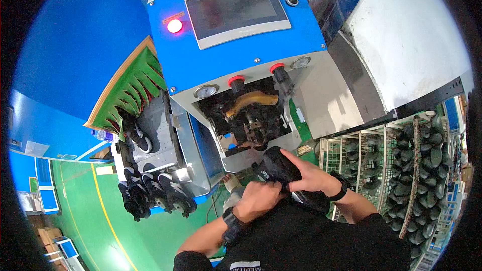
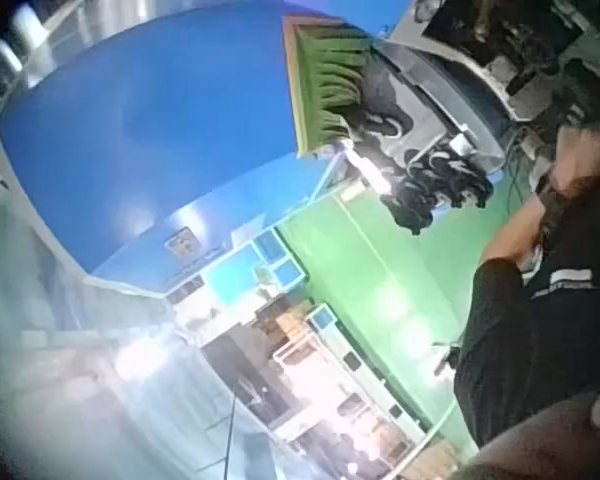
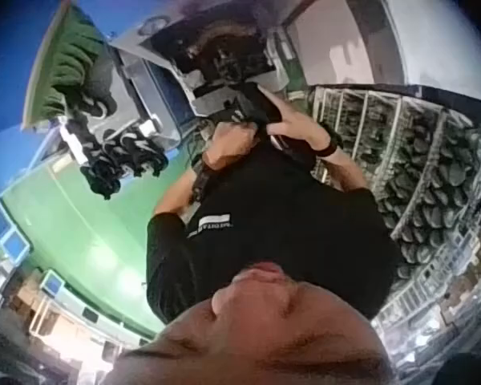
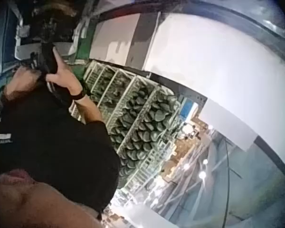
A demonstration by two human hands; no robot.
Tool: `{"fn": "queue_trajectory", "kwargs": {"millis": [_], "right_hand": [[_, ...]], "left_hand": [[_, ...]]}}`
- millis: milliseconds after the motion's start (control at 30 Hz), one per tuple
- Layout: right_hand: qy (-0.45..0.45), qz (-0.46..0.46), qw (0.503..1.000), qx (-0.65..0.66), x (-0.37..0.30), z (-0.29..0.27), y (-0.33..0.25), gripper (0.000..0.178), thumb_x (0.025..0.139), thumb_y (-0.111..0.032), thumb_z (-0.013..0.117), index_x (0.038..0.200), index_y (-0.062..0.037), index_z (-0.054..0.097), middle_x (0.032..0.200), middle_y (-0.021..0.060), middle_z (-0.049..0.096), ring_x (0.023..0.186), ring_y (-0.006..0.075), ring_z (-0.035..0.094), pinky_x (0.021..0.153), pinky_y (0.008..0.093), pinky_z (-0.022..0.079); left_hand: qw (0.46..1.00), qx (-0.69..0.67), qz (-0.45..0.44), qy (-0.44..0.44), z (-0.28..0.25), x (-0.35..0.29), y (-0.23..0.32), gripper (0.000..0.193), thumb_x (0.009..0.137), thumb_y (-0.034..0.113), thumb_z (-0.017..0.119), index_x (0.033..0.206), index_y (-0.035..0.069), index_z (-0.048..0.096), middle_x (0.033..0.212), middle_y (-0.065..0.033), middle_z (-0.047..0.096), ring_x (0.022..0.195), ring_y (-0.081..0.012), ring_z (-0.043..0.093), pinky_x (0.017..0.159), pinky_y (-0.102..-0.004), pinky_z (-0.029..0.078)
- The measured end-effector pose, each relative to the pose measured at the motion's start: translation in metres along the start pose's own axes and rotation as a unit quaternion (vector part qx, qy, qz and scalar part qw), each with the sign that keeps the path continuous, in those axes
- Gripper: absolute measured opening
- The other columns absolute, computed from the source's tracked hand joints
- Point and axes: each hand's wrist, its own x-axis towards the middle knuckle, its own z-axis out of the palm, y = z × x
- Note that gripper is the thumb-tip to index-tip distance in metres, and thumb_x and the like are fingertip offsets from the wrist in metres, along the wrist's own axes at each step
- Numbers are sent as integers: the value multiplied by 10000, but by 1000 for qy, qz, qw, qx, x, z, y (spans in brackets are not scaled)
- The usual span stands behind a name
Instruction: Using a toe-lasting machine to shape and attach shoe uppers to lasts.
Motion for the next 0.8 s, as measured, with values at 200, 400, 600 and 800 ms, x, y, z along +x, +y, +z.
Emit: {"fn": "queue_trajectory", "kwargs": {"millis": [200,400,600,800], "right_hand": [[-2,-28,999,-23,14,15,-2,1096,686,-127,800,1590,-35,186,1463,199,508,1321,274,515,1105,340,388],[26,-9,997,78,16,26,9,1055,705,-95,777,1582,-2,197,1503,176,442,1364,229,430,1148,340,321],[13,31,977,212,21,26,18,992,714,-122,784,1557,-2,276,1484,141,467,1351,210,438,1148,338,317],[174,15,851,496,18,-1,49,761,772,-50,652,1492,-10,409,1280,64,628,948,146,663,853,292,547]], "left_hand": [[937,-154,280,142,15,-6,-35,134,838,186,702,802,97,608,678,-64,559,637,-284,634,552,-448,496],[968,-154,155,123,14,-17,-30,171,876,234,702,939,86,644,799,-100,644,743,-321,666,642,-440,536],[930,-287,213,83,26,-19,-37,154,935,188,656,977,42,628,828,-150,638,788,-374,658,672,-468,529],[945,-299,110,80,-12,-43,-22,131,931,183,663,993,68,656,885,-141,652,839,-370,658,727,-457,535]]}}
